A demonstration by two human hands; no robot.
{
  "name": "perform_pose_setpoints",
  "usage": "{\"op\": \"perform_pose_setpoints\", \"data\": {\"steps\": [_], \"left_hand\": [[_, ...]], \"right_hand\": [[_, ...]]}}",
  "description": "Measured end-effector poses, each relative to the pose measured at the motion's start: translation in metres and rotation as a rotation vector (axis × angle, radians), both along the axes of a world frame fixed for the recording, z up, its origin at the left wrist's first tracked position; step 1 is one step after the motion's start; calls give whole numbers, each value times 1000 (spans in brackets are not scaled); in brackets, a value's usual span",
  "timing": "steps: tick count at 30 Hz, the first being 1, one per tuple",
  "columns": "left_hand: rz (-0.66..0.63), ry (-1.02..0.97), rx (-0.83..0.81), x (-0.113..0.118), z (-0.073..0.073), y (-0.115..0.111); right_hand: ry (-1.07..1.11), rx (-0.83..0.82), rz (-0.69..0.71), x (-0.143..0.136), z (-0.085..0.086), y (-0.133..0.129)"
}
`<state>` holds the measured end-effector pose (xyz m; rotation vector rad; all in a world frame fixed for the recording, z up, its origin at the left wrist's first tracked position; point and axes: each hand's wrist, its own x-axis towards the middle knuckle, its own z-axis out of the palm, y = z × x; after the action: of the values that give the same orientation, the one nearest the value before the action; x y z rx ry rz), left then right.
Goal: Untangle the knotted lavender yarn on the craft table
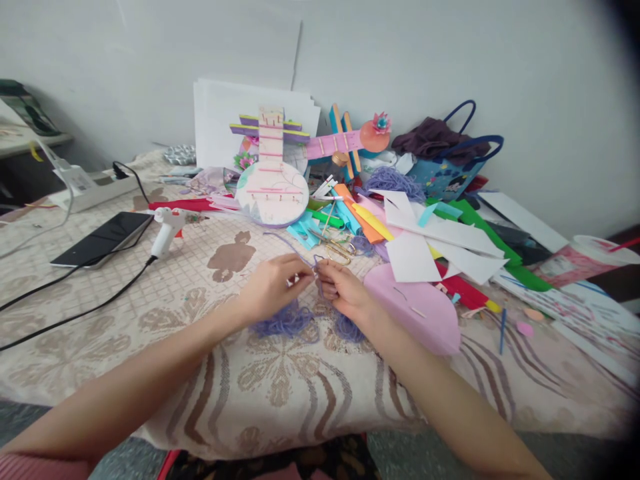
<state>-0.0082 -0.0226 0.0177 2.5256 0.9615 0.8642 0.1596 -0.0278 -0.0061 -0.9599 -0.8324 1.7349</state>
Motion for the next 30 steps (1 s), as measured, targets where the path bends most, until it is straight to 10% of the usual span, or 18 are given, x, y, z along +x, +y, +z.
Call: {"op": "perform_pose_setpoints", "data": {"steps": [4,7,14,22,30], "left_hand": [[85,15,-88,-29,16,22],[-94,266,-246,-47,19,32],[-148,408,-297,-45,13,35],[-48,-5,-537,-75,38,49],[-137,-442,-640,-29,40,14]], "right_hand": [[-9,-16,-37,2,4,1],[-27,-15,-42,2,4,1],[-60,24,-25,2,4,-1],[-100,87,-58,-1,1,0],[-108,142,-74,2,-4,5]]}}
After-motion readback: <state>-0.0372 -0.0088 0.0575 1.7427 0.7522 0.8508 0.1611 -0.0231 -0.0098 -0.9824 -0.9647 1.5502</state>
